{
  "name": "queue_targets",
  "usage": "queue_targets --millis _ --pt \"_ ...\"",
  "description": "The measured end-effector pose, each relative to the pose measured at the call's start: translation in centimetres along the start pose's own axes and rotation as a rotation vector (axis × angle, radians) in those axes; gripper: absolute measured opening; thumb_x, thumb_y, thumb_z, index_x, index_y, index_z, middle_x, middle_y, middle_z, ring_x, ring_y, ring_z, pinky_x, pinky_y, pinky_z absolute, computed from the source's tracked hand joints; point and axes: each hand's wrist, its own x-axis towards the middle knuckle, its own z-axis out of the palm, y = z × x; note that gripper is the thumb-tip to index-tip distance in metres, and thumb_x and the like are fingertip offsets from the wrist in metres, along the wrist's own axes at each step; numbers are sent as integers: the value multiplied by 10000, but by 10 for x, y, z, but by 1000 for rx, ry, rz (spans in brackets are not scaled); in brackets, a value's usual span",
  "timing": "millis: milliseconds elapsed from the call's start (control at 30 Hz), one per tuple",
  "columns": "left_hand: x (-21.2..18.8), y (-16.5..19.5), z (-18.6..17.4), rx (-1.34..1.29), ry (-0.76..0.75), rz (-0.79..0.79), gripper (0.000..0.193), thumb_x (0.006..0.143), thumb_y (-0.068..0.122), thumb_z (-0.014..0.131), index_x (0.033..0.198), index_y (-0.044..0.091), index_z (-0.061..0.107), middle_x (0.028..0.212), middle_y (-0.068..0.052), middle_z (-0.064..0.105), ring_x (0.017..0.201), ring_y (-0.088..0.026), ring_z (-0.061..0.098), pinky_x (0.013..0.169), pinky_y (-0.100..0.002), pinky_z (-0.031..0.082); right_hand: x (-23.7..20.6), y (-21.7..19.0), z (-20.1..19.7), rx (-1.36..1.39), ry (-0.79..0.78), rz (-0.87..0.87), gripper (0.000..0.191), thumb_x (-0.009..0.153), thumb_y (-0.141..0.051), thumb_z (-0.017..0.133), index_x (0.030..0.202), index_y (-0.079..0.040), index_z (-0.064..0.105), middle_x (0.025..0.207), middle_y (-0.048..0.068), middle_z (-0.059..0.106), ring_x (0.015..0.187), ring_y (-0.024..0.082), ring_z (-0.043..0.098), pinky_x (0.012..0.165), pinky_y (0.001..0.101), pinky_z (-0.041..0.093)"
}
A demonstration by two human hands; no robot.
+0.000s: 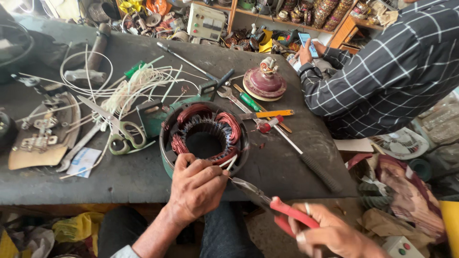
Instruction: The person works on a motor stator, using pliers to strip and trim copper wire ends, a utility knife to remove insulation, and scissors to cut a white insulating strip. They then wrap the wire with the strip and tuck it into the stator slots.
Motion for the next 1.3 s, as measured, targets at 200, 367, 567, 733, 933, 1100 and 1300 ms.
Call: queue_targets --millis 200,367,567,733,933,1100,1300 --pt "-5 -11 -17 -24 -36 -36 189 798 56 816 942 109 706 900 15 663 841 -162 639 788 -363 440 55 84 -8 623 245 90 440 931 -93 676 1220 156 456 1130 126 653 911 244 695 894 425 603" --pt "-5 -8 -3 -87 -52 -116 208 780 96 835 938 110 702 890 2 665 841 -190 631 786 -370 444 73 129 33 475 -100 -537 479 972 -183 662 1314 77 450 910 127 531 854 289 694 743 431 601" --pt "3 5 4 -75 -118 -158 207 772 103 835 955 125 741 896 22 680 850 -188 643 797 -367 454 62 115 91 535 154 -573 391 941 -202 676 1227 -15 487 634 60 482 704 319 699 516 408 561" --pt "1 9 -5 -90 -123 -159 189 788 112 830 961 136 759 897 26 684 854 -190 642 798 -364 449 76 98 119 376 125 -729 259 1008 -212 667 1095 -27 507 762 137 608 783 321 713 782 451 510" --pt "1 15 -9 -89 -110 -198 151 769 117 810 908 143 756 860 31 691 827 -182 646 804 -363 457 104 94 164 357 213 -839 323 984 -199 678 1209 -75 484 1081 164 696 1237 328 662 1264 566 302" --pt "4 19 -16 -98 -111 -218 168 744 112 807 905 131 762 870 34 711 837 -178 658 805 -360 458 115 85 181 333 226 -940 560 974 -197 680 1448 -68 411 1168 133 677 1231 261 634 1199 472 358" --pt "6 25 -17 -89 -101 -221 153 758 101 804 903 119 759 888 24 717 846 -185 654 819 -364 455 120 87 192 336 400 -756 402 982 -156 684 1290 26 500 1099 99 656 1024 158 621 958 354 504"
